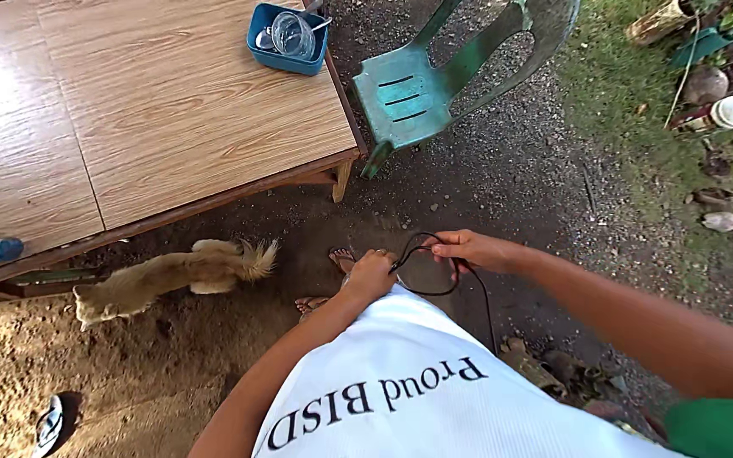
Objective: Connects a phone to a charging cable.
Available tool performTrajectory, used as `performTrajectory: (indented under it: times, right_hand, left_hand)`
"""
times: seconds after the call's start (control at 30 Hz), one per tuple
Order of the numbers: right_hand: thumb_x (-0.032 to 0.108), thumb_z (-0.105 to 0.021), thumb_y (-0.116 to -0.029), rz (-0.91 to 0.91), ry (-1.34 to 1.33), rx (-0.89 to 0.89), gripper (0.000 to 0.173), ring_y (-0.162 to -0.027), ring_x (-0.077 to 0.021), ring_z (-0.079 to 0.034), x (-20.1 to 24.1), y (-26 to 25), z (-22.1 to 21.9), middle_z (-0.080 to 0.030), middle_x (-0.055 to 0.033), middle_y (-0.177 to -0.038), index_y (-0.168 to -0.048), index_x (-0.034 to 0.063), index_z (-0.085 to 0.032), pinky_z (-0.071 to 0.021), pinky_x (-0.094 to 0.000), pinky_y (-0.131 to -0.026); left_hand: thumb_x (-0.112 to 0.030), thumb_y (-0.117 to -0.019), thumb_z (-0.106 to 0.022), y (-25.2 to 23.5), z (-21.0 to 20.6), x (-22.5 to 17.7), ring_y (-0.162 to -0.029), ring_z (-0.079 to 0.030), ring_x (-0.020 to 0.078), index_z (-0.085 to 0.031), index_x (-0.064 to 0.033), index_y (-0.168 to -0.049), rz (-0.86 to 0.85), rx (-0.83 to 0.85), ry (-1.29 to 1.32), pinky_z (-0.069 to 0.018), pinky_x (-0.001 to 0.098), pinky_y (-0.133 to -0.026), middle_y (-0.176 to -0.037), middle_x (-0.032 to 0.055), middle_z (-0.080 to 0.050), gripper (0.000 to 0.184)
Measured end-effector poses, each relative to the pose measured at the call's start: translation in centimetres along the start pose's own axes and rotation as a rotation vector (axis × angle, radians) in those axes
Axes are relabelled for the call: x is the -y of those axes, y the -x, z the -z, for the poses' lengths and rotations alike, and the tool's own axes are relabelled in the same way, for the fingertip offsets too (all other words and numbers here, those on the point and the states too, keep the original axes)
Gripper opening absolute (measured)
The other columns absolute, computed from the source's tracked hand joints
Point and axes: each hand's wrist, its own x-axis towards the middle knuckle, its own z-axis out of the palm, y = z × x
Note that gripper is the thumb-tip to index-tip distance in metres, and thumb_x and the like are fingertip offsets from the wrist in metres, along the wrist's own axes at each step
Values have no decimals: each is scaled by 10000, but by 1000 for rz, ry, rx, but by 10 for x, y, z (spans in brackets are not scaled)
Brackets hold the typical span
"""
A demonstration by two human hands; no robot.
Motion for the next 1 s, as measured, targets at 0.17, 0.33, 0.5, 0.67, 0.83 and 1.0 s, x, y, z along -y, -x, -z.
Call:
performTrajectory:
  times: [0.17,0.33,0.5,0.67,0.83,1.0]
  right_hand:
    - [94,-474,-1075,-357,102,259,447,-931,-245,-646,-60,14,54,-665,-208,-1206,-1513,42,-402,-531,-404,-832]
    - [80,-420,-1104,-318,-127,-113,205,-567,-39,-475,-92,-12,61,-503,22,-740,-1094,-13,-602,-436,-193,-566]
    - [149,-401,-1124,-228,-330,-454,220,-577,-53,-471,-42,-43,55,-502,5,-771,-1106,12,-573,-443,-202,-570]
    - [193,-405,-1130,-244,-206,-328,264,-533,-69,-489,-21,-55,71,-547,-24,-742,-1144,12,-597,-453,-211,-523]
    - [44,-434,-1083,-156,-242,-14,184,-918,-88,-657,-24,-42,75,-675,-37,-1055,-1154,16,-601,-547,-270,-821]
    - [-38,-573,-996,147,-126,-194,133,-965,-105,-643,-36,-49,44,-679,-102,-1084,-1096,-76,-653,-536,-282,-906]
  left_hand:
    - [-165,-1041,-477,5,4,4,-1337,-518,362,-643,-16,-1321,-40,-109,28,-387,453,-1128,-1352,210,-617,358]
    - [-172,-992,-573,-1,7,28,-1229,-597,376,-724,-3,-1187,-320,-119,79,-423,479,-1073,-1229,208,-688,300]
    - [-311,-1046,-549,-5,17,28,-1238,-603,344,-714,6,-1176,-395,72,168,-423,524,-1065,-1248,216,-670,380]
    - [-360,-1062,-514,-16,21,18,-1090,-650,332,-588,15,-1339,-226,85,255,-478,492,-1011,-1169,226,-670,472]
    - [-312,-1013,-592,-27,16,11,-1302,-499,440,-663,-49,-1331,-333,99,140,-387,588,-1066,-1401,269,-543,419]
    - [-39,-977,-497,-25,10,25,-1372,-486,293,-634,76,-1235,-332,96,476,-351,428,-1153,-1436,224,-546,313]
